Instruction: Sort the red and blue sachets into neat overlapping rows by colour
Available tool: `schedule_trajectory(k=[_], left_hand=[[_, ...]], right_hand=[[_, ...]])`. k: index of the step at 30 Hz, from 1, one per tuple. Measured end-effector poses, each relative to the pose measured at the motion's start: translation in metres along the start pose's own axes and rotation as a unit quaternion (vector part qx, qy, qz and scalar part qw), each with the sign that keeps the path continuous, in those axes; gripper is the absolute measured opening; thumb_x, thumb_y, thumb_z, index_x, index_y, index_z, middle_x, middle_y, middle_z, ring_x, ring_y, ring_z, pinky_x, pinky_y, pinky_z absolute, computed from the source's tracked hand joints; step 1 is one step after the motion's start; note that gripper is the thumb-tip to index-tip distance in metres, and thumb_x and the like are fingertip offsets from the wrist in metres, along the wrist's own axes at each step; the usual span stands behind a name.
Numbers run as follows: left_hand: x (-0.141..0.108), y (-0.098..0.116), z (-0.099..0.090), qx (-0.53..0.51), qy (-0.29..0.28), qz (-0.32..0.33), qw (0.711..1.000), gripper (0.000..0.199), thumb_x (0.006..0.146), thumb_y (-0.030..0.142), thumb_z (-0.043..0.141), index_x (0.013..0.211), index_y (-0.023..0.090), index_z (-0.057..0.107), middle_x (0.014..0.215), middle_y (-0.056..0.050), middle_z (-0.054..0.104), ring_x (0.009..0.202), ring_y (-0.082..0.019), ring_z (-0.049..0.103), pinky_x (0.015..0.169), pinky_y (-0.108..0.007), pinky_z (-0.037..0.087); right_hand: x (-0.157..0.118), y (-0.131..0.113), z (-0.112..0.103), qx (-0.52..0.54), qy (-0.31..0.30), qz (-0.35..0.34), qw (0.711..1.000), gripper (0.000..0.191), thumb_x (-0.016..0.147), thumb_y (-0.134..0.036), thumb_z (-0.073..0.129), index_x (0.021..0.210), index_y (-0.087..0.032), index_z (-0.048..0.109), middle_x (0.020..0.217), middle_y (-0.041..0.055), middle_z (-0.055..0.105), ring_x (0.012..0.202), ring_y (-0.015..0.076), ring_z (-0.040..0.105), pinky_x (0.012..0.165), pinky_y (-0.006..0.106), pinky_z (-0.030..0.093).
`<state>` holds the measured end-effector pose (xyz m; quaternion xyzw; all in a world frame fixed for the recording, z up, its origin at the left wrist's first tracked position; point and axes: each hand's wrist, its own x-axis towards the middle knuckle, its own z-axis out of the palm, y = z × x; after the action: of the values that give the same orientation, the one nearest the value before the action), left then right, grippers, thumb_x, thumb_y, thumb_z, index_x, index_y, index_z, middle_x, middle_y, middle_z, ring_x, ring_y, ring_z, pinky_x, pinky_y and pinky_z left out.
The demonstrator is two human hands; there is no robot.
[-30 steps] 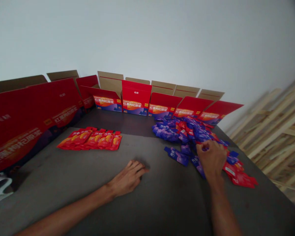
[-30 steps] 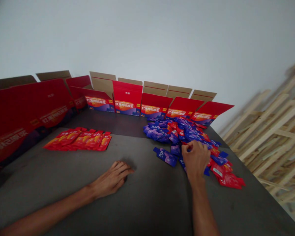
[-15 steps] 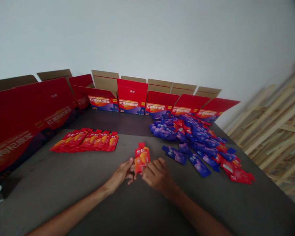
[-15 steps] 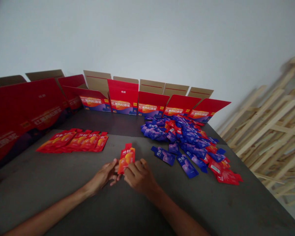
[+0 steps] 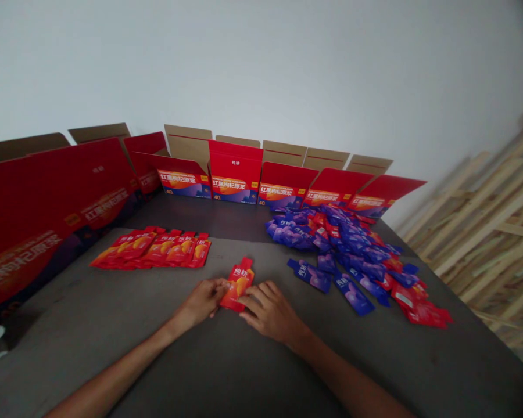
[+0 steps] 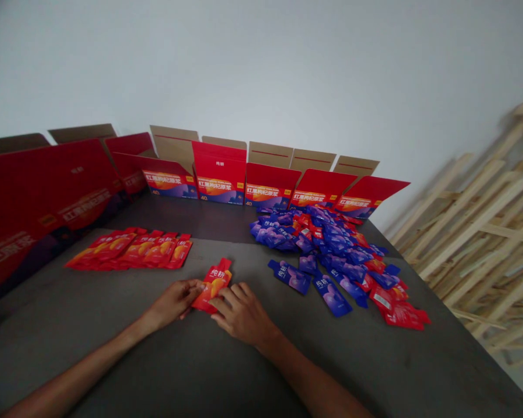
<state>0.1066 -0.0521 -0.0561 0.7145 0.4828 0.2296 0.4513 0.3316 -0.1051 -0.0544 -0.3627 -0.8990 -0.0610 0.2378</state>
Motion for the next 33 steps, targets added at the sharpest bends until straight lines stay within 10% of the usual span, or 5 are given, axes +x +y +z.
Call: schedule_trajectory(k=[11, 18, 33], left_hand=[[-0.017, 0.020, 0.016, 0.324, 0.124, 0.104, 0.932, 0.040, 0.098, 0.042, 0.046, 0.123, 0.016, 0.064, 0.118, -0.016, 0.064, 0.109, -0.030, 0.059, 0.097, -0.045, 0.048], [-0.021, 0.026, 0.044, 0.398, 0.076, 0.082, 0.910, 0.045, 0.094, 0.036, 0.053, 0.131, 0.010, 0.057, 0.124, -0.019, 0.057, 0.113, -0.032, 0.052, 0.100, -0.047, 0.047], [-0.018, 0.032, 0.018, 0.396, 0.062, 0.012, 0.916, 0.058, 0.092, 0.035, 0.054, 0.144, 0.010, 0.047, 0.129, -0.020, 0.056, 0.122, -0.034, 0.053, 0.103, -0.047, 0.046]], right_hand=[[-0.005, 0.007, 0.009, 0.110, -0.016, 0.011, 0.994, 0.021, 0.091, -0.009, 0.061, 0.108, -0.021, 0.066, 0.106, 0.0040, 0.072, 0.096, 0.0197, 0.062, 0.088, 0.034, 0.043], [-0.007, 0.024, 0.009, 0.136, 0.105, 0.107, 0.979, 0.026, 0.082, 0.001, 0.051, 0.089, -0.021, 0.065, 0.085, 0.0027, 0.069, 0.083, 0.0198, 0.059, 0.081, 0.034, 0.041], [-0.009, 0.028, 0.008, 0.164, 0.135, 0.155, 0.965, 0.025, 0.087, -0.001, 0.051, 0.082, -0.022, 0.063, 0.080, 0.0010, 0.066, 0.082, 0.0196, 0.057, 0.080, 0.034, 0.037]])
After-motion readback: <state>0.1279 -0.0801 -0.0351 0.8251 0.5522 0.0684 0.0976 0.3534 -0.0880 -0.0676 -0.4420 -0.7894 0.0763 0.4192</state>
